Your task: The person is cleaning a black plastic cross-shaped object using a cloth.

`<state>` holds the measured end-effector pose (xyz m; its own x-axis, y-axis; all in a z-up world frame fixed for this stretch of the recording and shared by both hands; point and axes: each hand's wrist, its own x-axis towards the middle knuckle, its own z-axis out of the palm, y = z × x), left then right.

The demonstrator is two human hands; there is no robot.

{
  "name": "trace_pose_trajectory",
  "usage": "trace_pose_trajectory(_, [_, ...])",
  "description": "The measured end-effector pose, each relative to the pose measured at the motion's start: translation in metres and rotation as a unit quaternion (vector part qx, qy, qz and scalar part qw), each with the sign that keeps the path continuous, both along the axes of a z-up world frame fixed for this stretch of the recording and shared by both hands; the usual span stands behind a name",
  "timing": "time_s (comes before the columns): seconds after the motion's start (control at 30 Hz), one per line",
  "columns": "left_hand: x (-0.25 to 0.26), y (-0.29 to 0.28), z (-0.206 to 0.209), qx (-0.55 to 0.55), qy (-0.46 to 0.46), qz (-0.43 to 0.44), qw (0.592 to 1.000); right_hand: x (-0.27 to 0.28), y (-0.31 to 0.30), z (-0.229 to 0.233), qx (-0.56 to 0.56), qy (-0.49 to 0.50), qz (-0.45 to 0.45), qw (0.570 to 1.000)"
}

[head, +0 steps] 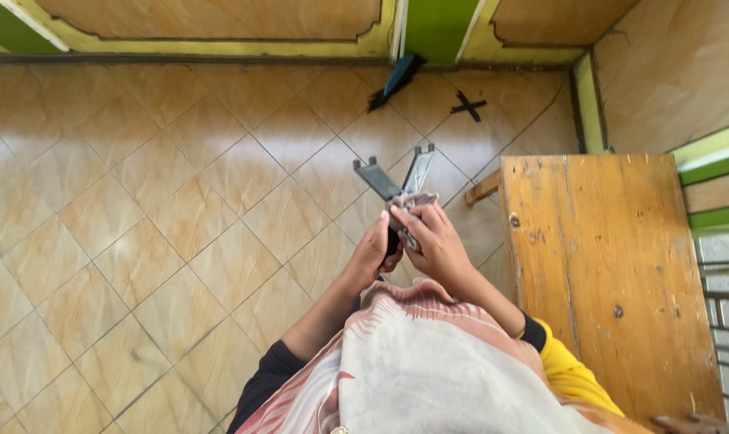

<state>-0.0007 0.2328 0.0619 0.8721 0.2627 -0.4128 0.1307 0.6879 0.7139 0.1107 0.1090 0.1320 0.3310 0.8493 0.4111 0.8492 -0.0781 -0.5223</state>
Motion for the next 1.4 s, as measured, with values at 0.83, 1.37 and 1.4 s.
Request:
trace_pose_trajectory(0.83, [0.007,0.001,0.019,0.112,-0.039,-0.078,0.99,0.014,0.034,0.05,0.055,-0.121,-0.068,0.989])
trace_pose_trajectory(1.37, [0.005,0.032,0.017,0.006,-0.109,0.038,0.993,0.009,0.027,0.023,0.043,-0.128,-0.098,0.986])
trace_pose_trajectory(1.4, [0.008,0.027,0.026,0.015,-0.104,0.03,0.994,0.01,0.029,0.027,0.055,-0.127,-0.092,0.986])
